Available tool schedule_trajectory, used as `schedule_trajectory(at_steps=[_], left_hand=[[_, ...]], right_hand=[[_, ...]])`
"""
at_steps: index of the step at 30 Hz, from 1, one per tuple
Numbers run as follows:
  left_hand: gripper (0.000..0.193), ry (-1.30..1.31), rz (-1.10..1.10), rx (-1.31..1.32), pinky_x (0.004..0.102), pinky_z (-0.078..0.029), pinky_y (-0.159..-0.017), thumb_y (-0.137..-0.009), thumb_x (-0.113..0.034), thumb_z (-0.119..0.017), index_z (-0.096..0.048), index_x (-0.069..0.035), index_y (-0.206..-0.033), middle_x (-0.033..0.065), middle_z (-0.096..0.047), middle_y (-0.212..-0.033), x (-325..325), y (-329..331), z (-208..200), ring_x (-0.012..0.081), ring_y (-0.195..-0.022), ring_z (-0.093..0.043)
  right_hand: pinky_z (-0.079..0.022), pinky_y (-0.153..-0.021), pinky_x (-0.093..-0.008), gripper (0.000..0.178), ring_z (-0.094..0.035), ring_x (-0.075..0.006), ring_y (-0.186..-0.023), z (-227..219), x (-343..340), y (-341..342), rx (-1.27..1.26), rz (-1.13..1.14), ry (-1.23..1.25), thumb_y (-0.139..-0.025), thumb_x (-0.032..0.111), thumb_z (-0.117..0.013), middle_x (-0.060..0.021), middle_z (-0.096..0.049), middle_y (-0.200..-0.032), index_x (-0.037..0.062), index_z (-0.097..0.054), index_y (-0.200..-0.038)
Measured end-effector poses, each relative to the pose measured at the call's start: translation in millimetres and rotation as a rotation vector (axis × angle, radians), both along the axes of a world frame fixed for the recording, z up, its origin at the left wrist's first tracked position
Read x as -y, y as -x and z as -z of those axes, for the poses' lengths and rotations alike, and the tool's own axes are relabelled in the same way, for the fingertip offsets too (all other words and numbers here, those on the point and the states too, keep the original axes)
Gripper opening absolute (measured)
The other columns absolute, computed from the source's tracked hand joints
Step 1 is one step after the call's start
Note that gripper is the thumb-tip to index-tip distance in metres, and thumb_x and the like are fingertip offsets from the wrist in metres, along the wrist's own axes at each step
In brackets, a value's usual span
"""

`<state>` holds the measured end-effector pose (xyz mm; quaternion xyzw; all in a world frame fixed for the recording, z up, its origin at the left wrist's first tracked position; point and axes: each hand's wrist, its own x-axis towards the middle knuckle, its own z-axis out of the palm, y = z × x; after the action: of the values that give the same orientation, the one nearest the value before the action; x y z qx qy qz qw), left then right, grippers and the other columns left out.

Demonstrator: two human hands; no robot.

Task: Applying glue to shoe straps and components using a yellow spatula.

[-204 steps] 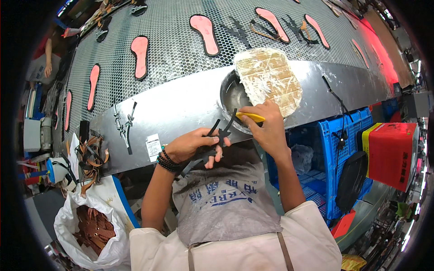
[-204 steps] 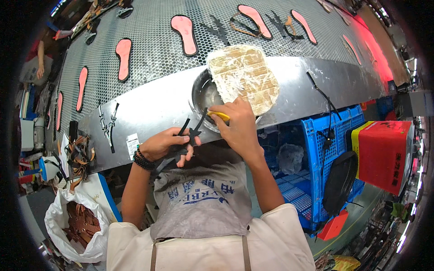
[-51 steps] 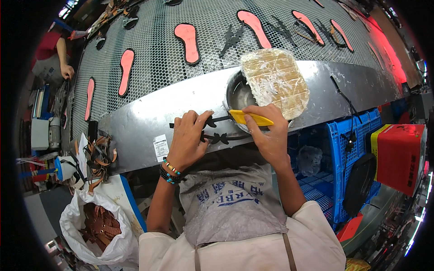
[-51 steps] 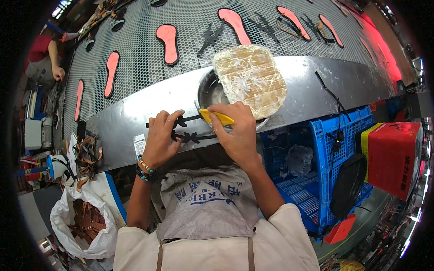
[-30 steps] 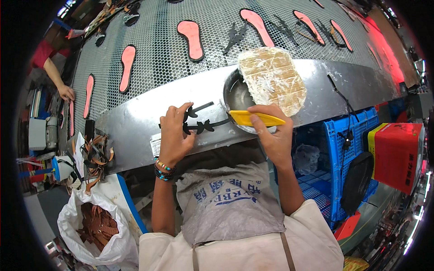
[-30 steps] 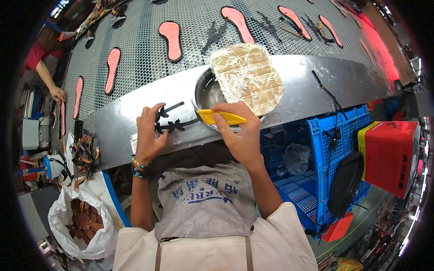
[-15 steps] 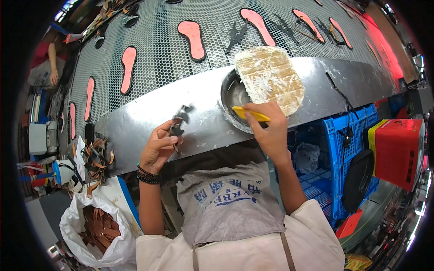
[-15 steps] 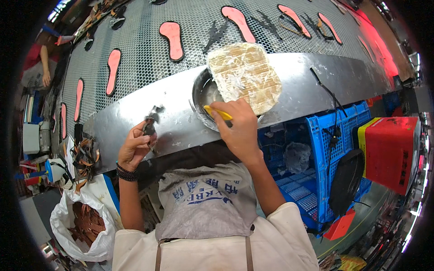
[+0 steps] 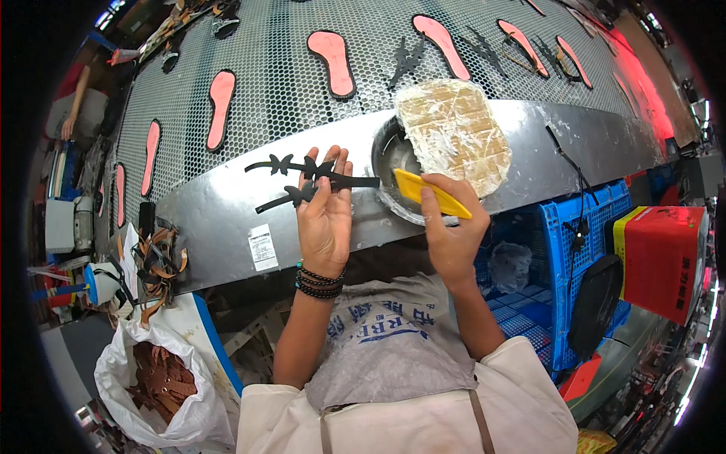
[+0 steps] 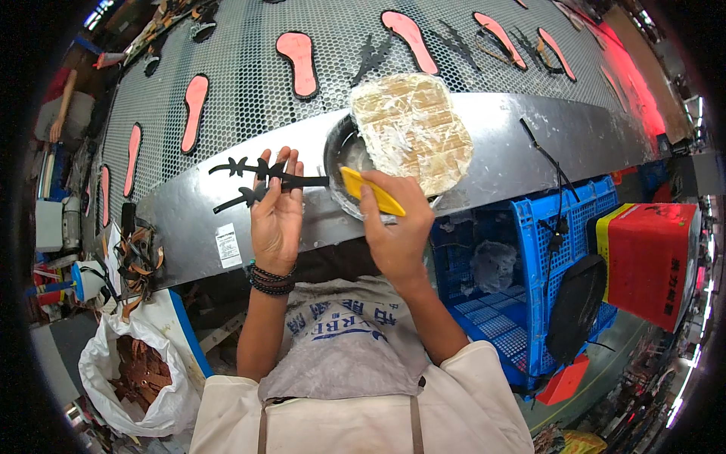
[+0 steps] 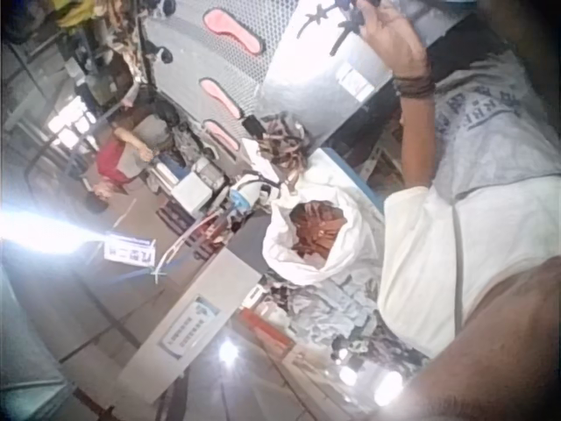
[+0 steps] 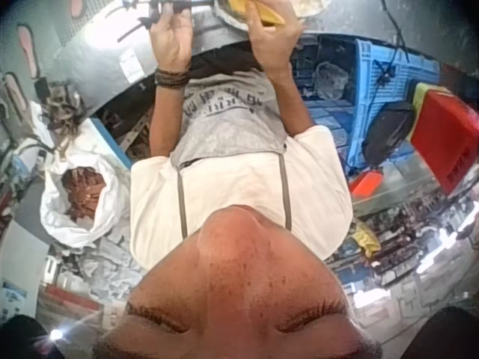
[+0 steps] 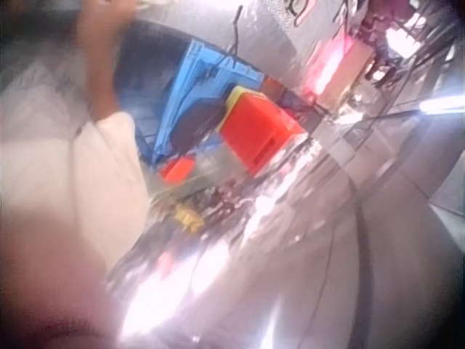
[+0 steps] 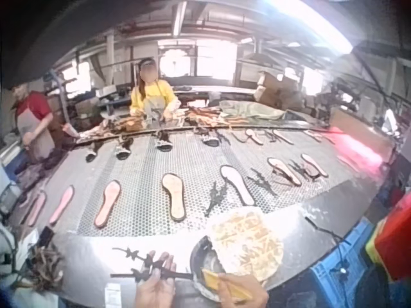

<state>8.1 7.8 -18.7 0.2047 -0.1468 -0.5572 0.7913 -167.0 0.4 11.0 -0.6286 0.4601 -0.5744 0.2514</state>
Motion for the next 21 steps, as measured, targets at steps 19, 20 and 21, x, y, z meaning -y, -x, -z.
schedule_trajectory(at_steps=[19, 20, 21], left_hand=[[0.039, -0.085, 0.465, 0.242, 0.0511, -0.046, -0.112, -0.093, 0.006, -0.042, -0.040, 0.023, -0.128, 0.0347, -0.054, -0.131, 192, -68, -80, 0.0434, -0.125, -0.055], [0.035, -0.080, 0.456, 0.269, 0.0508, -0.048, -0.110, -0.093, 0.006, -0.043, -0.043, 0.021, -0.124, 0.0327, -0.056, -0.126, 216, -70, -84, 0.0420, -0.121, -0.057], [0.031, -0.080, 0.440, 0.296, 0.0505, -0.050, -0.108, -0.093, 0.006, -0.043, -0.046, 0.020, -0.120, 0.0306, -0.058, -0.122, 235, -74, -81, 0.0407, -0.117, -0.059]], right_hand=[[-0.049, -0.073, -0.0326, 0.015, -0.063, -0.0216, -0.079, -16, -13, 16, 0.050, 0.152, 0.007, -0.084, -0.004, -0.071, -0.0129, -0.071, -0.089, -0.0019, -0.073, -0.098], [-0.049, -0.073, -0.0317, 0.015, -0.063, -0.0211, -0.079, -18, -16, 18, 0.048, 0.167, 0.006, -0.084, -0.005, -0.071, -0.0126, -0.070, -0.089, -0.0019, -0.073, -0.098], [-0.048, -0.073, -0.0308, 0.015, -0.062, -0.0206, -0.079, -19, -18, 19, 0.048, 0.175, 0.001, -0.083, -0.005, -0.071, -0.0123, -0.070, -0.088, -0.0020, -0.073, -0.098]])
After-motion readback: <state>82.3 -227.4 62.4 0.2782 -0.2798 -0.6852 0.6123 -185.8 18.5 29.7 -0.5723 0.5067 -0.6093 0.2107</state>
